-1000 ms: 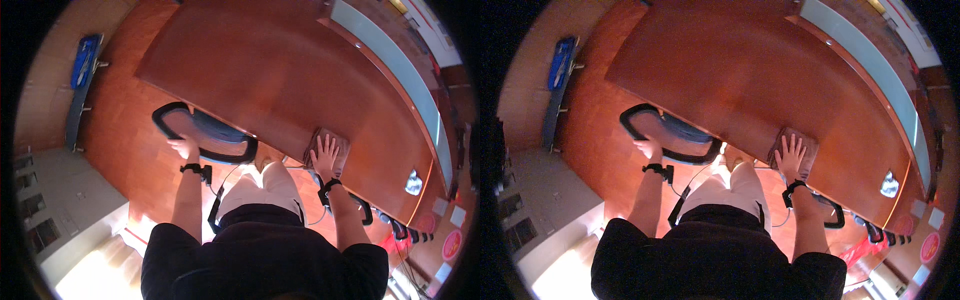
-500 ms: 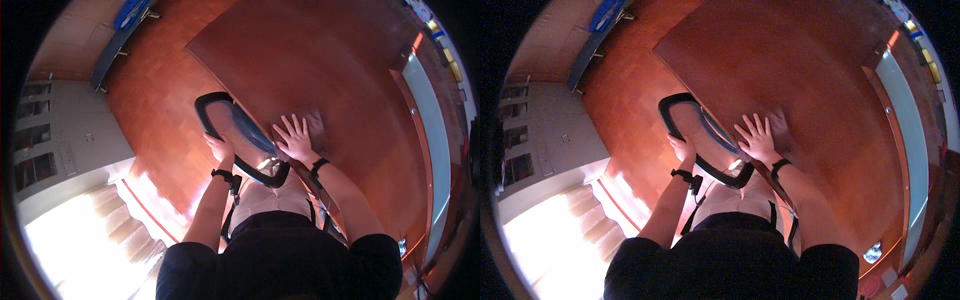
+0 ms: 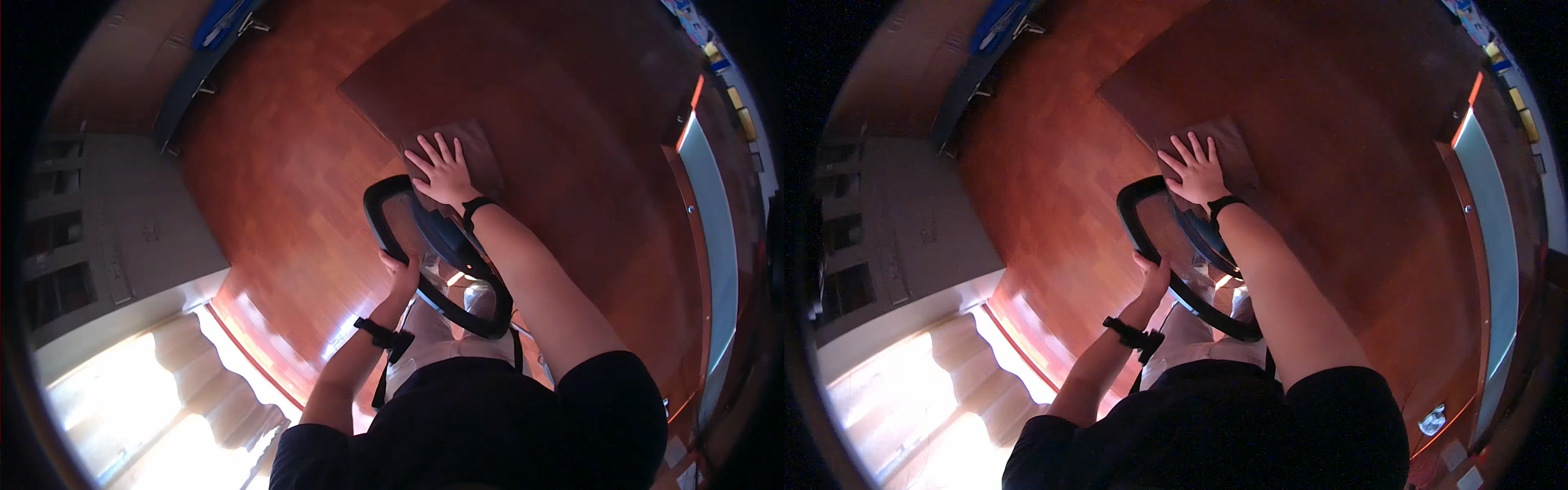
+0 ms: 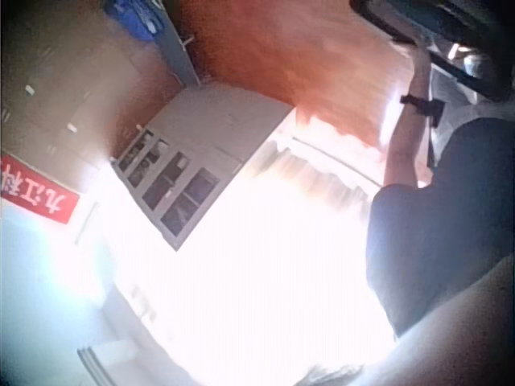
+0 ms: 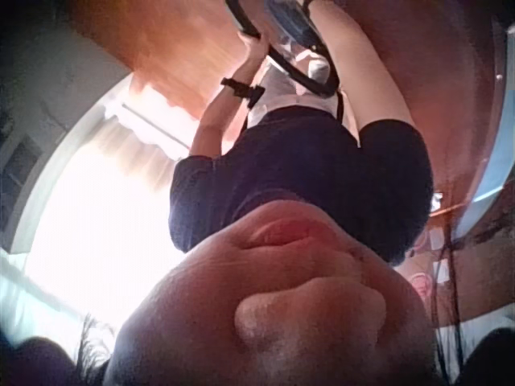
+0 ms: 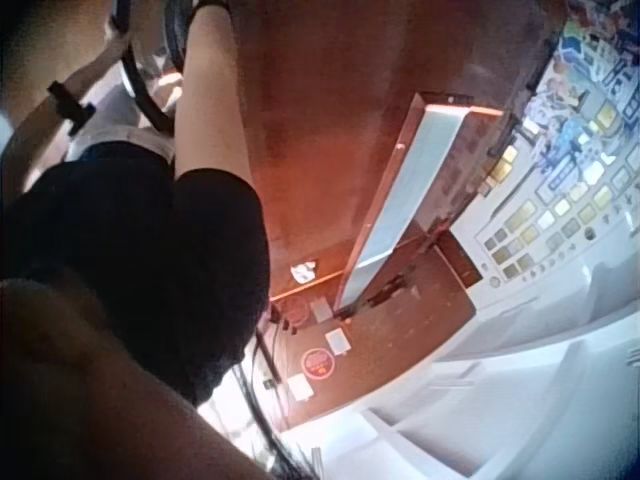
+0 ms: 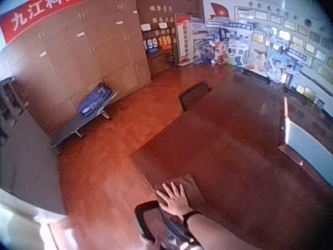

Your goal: The person wipes a large wooden table with a cloth, moving to different sections to cover the surface.

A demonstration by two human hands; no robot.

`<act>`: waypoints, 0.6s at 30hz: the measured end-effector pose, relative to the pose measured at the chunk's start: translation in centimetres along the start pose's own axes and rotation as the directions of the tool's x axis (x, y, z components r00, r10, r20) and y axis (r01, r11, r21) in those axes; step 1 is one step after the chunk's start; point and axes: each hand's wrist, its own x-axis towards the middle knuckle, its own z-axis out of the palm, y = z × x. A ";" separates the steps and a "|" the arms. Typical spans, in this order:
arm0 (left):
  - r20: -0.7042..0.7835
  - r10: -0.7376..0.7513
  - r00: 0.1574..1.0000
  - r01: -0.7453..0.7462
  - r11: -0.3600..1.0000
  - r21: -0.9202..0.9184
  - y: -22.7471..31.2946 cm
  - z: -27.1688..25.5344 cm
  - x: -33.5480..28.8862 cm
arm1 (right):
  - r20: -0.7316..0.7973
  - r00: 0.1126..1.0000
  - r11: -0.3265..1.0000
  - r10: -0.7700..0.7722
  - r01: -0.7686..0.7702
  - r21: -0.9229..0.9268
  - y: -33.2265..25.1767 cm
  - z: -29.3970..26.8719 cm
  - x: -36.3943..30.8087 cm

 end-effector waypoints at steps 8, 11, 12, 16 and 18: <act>0.541 0.106 0.834 -0.121 0.993 -0.009 -0.5 -4.6 3.7 | -0.126 0.980 0.986 0.156 -0.161 -0.032 0.1 1.7 6.9; 0.539 0.226 0.812 -0.208 0.974 -0.094 -1.3 -5.2 5.3 | -0.037 0.983 0.982 0.180 -0.181 -0.049 0.0 1.7 6.9; 0.564 0.249 0.787 -0.232 0.967 -0.104 -0.7 -5.3 5.8 | -0.024 0.982 0.981 0.190 -0.191 -0.038 0.6 1.6 6.0; 0.664 0.169 0.729 -0.378 0.907 0.185 1.1 -7.9 7.8 | 0.102 0.988 0.993 0.119 -0.115 -0.036 -0.4 -0.6 1.1; 0.683 0.087 0.725 -0.376 0.881 0.287 0.8 -7.9 8.4 | 0.209 0.971 0.993 0.116 -0.110 -0.041 -0.4 -2.5 -3.1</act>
